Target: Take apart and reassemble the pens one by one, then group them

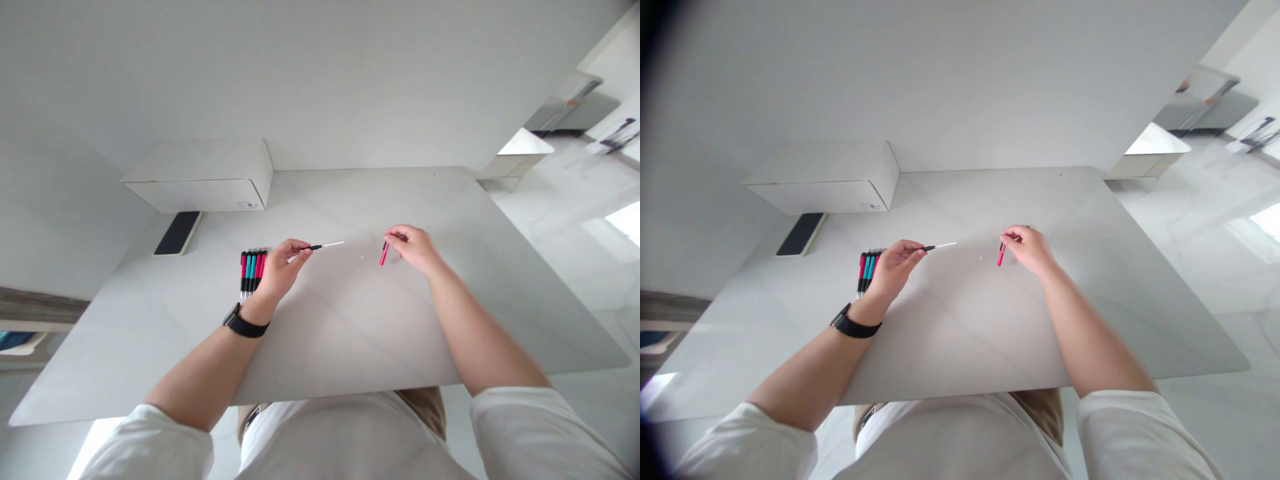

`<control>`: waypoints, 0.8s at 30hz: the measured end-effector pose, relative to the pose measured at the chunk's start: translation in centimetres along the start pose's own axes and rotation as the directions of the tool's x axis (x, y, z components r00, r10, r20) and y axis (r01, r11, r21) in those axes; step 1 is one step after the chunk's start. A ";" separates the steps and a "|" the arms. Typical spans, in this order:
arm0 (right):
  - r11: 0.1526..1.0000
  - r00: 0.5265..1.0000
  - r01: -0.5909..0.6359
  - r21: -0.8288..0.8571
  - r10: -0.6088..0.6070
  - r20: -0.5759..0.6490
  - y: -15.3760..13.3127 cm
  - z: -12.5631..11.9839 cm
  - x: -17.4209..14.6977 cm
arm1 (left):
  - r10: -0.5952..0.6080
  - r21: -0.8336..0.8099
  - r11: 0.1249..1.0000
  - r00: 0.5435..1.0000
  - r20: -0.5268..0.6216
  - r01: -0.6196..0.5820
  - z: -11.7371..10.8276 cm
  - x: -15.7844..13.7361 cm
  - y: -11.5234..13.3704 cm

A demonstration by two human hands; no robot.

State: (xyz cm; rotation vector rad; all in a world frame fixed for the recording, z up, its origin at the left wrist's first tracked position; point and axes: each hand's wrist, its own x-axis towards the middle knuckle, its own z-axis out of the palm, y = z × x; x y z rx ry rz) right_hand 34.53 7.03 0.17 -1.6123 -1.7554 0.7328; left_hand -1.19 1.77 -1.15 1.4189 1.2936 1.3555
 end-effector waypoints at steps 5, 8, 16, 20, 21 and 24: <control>0.972 0.996 0.081 -0.219 -0.070 0.059 0.0 2.0 -0.6 | -0.007 0.024 1.000 0.999 0.043 0.006 -0.1 0.0 0.0; 0.942 0.993 0.114 -0.315 -0.104 0.050 -0.2 2.9 -0.8 | -0.016 0.056 0.998 0.997 0.081 0.011 -0.2 -0.1 0.0; 0.898 0.986 0.150 -0.413 -0.103 0.134 -1.4 1.6 -1.6 | -0.021 0.053 0.998 0.995 0.098 0.016 -0.2 -0.2 0.3; 0.892 0.969 0.166 -0.420 -0.069 0.237 -2.0 1.5 -2.0 | -0.028 0.051 0.998 0.995 0.098 0.023 -0.2 -0.2 0.4; 0.890 0.966 0.174 -0.421 -0.072 0.247 -2.0 1.6 -2.0 | -0.029 0.054 0.998 0.995 0.100 0.024 -0.2 -0.2 0.4; 0.894 0.959 0.207 -0.397 -0.105 0.262 -1.7 2.3 -2.0 | -0.031 0.066 0.998 0.995 0.099 0.024 -0.2 -0.3 0.4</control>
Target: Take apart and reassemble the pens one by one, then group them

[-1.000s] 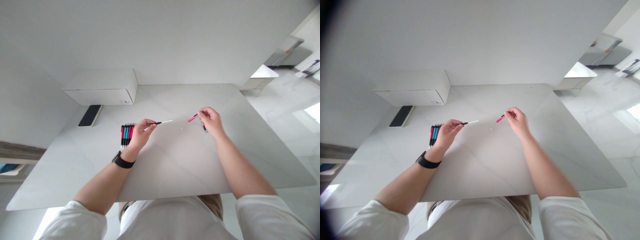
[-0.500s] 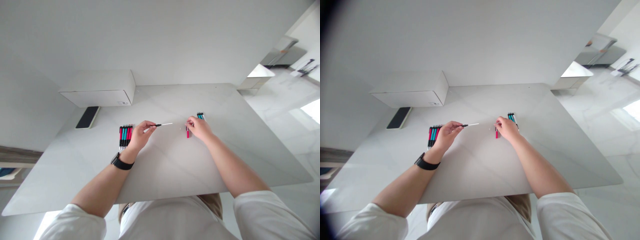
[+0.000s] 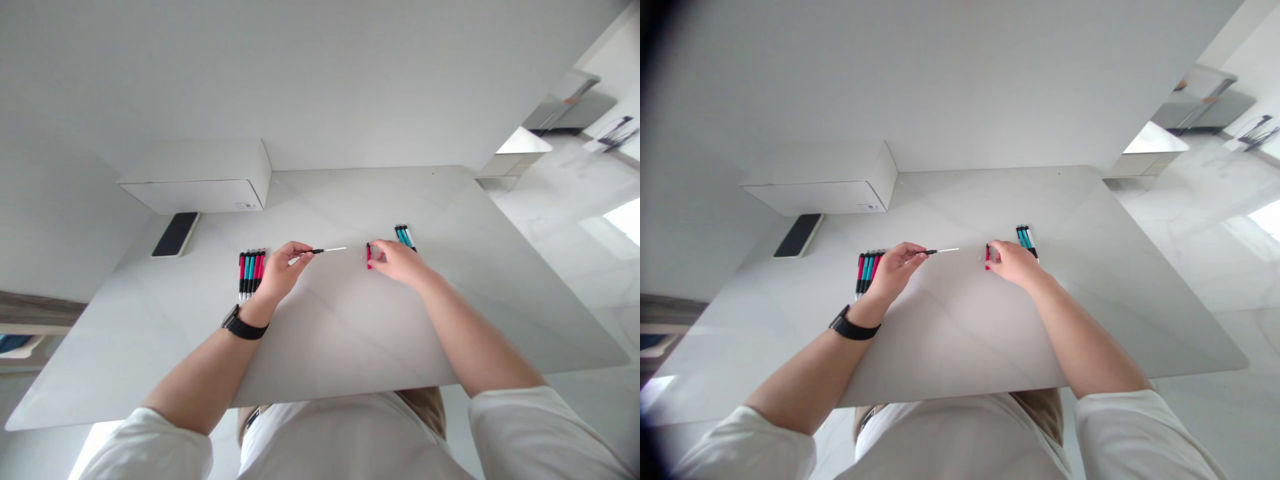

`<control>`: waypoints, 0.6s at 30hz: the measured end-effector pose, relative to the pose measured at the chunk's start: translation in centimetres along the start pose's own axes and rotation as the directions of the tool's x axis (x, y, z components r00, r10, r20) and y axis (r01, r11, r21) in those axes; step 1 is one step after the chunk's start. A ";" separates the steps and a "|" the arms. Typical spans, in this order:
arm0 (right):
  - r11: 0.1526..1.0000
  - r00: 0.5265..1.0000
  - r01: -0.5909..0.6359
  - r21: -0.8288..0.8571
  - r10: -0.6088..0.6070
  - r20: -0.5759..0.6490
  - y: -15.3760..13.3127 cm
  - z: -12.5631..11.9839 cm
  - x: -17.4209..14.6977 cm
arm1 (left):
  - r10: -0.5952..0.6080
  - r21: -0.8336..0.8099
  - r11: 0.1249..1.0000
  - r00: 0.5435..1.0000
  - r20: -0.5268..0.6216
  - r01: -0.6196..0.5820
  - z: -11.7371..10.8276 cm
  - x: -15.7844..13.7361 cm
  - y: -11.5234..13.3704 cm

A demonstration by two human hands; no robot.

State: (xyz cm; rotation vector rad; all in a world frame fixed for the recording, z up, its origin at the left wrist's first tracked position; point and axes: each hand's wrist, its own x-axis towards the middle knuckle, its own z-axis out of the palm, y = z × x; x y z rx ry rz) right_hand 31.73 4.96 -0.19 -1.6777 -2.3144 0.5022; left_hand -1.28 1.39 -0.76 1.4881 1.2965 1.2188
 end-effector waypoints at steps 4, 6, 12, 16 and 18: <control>0.999 0.999 0.039 0.012 -0.038 -0.010 0.1 0.6 0.2 | -0.005 0.003 1.000 1.000 -0.005 0.005 0.1 0.0 0.0; 0.999 0.999 0.044 0.003 -0.044 -0.008 0.2 0.5 0.2 | -0.002 0.007 1.000 1.000 -0.005 0.002 0.1 0.0 0.1; 1.000 1.000 0.015 -0.021 -0.015 0.022 0.6 -0.3 0.0 | 0.006 -0.002 1.000 1.000 -0.013 -0.006 0.2 -0.1 0.1; 1.000 0.999 0.010 0.004 -0.010 0.040 0.7 0.0 0.2 | 0.009 0.027 1.000 1.000 0.001 -0.009 0.1 -0.1 0.1; 1.000 0.999 0.006 0.029 -0.008 0.052 0.7 0.3 0.3 | 0.010 0.017 1.000 1.000 0.003 -0.010 0.2 -0.1 0.2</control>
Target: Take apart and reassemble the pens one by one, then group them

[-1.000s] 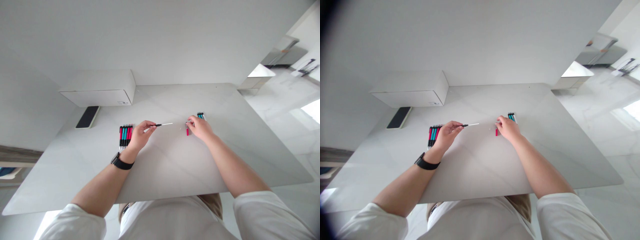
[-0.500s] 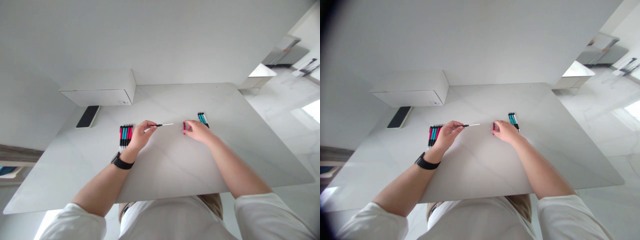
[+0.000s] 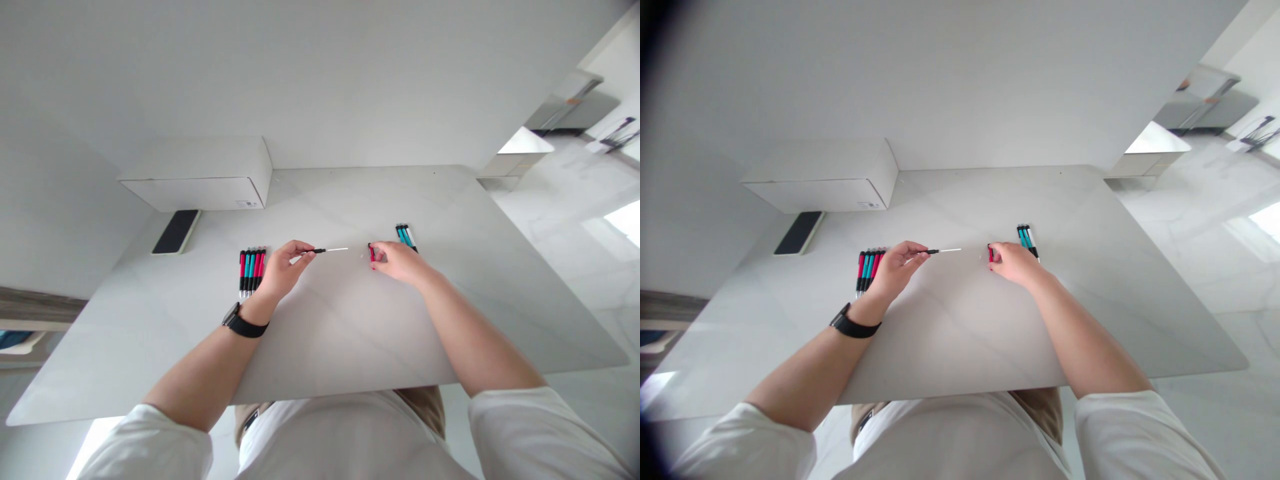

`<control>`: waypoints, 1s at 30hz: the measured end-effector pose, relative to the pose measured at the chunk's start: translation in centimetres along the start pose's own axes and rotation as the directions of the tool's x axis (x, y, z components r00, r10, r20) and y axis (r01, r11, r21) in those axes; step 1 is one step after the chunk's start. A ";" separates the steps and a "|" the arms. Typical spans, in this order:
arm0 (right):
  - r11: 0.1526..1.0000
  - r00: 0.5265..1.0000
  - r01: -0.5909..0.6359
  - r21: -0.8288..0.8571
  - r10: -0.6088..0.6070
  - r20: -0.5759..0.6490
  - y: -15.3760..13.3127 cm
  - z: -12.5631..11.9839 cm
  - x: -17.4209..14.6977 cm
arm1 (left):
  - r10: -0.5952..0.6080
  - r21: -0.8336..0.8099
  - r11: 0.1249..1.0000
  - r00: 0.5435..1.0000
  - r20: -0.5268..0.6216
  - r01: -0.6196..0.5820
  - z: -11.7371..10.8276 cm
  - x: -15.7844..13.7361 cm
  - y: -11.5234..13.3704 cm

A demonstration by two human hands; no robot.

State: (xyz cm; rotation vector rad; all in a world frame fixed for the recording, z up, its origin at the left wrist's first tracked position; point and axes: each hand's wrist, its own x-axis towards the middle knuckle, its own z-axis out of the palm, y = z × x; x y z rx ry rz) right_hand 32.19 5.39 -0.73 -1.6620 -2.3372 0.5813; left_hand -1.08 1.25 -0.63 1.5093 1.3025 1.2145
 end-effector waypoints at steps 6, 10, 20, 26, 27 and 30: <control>0.997 1.000 -0.020 0.068 0.019 0.010 0.3 0.5 0.1 | 0.003 -0.032 0.999 1.000 0.001 -0.003 0.2 0.0 0.1; 0.995 0.999 -0.044 0.087 0.043 0.020 0.2 0.2 0.0 | 0.003 -0.001 1.000 1.000 0.011 -0.003 0.2 0.0 0.1; 0.908 0.978 0.201 0.367 -0.165 -0.127 -5.2 -1.1 -1.9 | 0.068 0.121 0.990 0.997 0.042 -0.073 0.4 -0.7 0.9; 0.929 0.942 0.318 0.188 -0.286 -0.176 -7.1 -0.2 -2.6 | 0.137 0.271 0.947 0.981 0.140 -0.171 0.6 -1.4 1.9; 0.935 0.941 0.317 0.158 -0.290 -0.174 -7.1 0.0 -2.6 | 0.155 0.294 0.935 0.974 0.165 -0.198 0.6 -1.4 1.9; 0.941 0.939 0.322 0.100 -0.304 -0.160 -6.8 0.3 -2.4 | 0.210 0.347 0.892 0.946 0.248 -0.289 0.7 -1.4 2.0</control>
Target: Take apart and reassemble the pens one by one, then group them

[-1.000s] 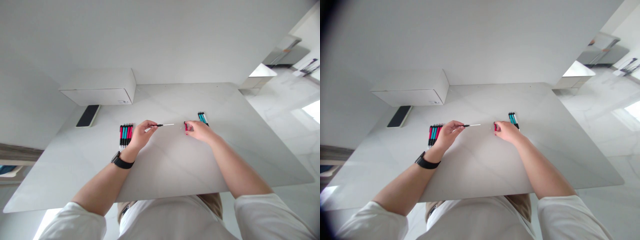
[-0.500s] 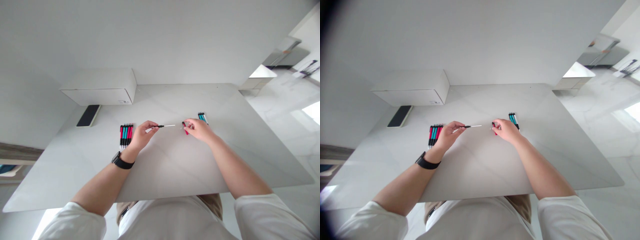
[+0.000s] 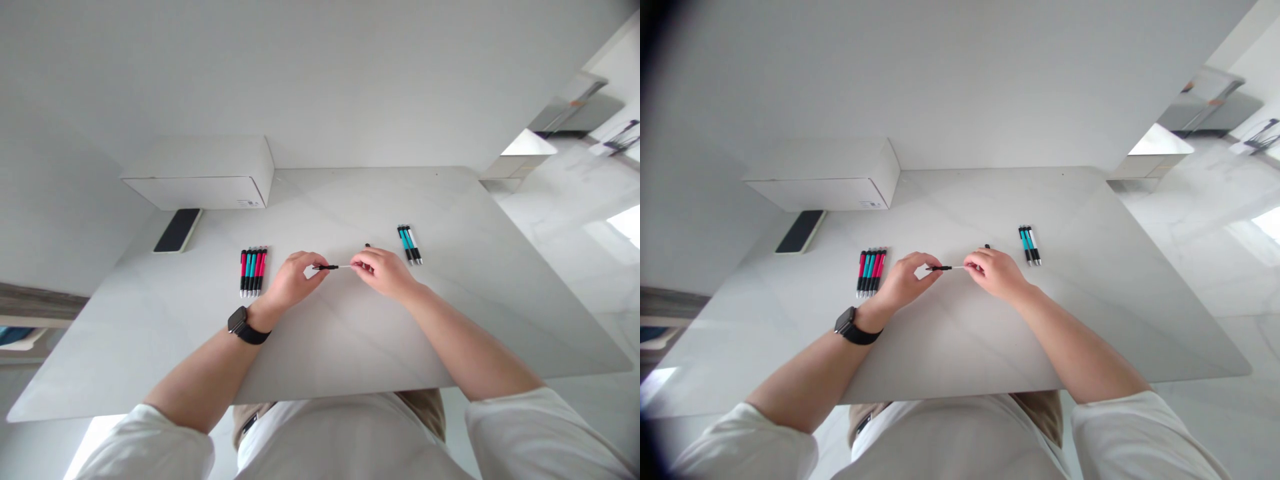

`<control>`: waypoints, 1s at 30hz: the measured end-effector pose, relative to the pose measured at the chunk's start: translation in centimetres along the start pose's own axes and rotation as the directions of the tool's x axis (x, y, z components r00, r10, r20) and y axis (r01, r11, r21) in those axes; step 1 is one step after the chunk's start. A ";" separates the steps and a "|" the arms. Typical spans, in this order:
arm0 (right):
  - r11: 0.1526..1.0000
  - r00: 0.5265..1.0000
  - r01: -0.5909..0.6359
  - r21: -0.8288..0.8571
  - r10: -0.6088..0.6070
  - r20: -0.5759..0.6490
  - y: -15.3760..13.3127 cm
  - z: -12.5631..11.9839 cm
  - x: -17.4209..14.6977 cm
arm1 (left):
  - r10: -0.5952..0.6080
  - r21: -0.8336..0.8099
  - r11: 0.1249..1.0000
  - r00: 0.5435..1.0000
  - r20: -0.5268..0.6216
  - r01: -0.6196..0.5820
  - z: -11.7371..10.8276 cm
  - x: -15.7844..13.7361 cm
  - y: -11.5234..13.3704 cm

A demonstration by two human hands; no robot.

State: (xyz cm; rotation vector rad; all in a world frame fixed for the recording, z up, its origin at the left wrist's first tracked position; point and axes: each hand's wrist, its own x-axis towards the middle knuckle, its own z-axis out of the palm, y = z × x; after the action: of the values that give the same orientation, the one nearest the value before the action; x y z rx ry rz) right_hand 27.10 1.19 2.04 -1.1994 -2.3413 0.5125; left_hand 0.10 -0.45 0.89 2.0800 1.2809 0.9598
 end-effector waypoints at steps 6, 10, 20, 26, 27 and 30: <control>0.996 0.997 0.056 -0.066 -0.052 0.056 0.3 0.5 0.0 | 0.091 0.015 0.996 0.992 0.087 -0.093 0.4 0.1 -0.3; 0.994 0.996 0.091 -0.068 -0.089 0.027 0.2 0.9 -0.1 | 0.140 0.063 0.987 0.984 0.110 -0.148 0.4 0.1 -0.5; 0.991 0.991 0.136 -0.011 -0.136 0.006 0.2 1.9 0.0 | 0.186 0.227 0.951 0.974 0.128 -0.212 0.1 0.1 -0.6; 0.996 0.997 0.079 0.050 -0.080 0.019 0.2 1.2 0.1 | 0.175 0.254 0.947 0.979 0.105 -0.197 0.2 0.1 -0.9; 0.996 0.997 0.072 0.055 -0.072 0.013 0.3 1.1 0.1 | 0.174 0.255 0.947 0.980 0.096 -0.193 0.2 0.1 -1.0; 0.996 0.998 0.057 0.066 -0.056 -0.011 0.5 0.9 0.2 | 0.169 0.253 0.950 0.983 0.071 -0.182 0.2 0.1 -1.2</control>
State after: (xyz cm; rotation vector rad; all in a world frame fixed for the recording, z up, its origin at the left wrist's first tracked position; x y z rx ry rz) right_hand 26.89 1.51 1.09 -1.1001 -2.3251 0.5597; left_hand -0.37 0.16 -0.04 2.4381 1.2693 0.8457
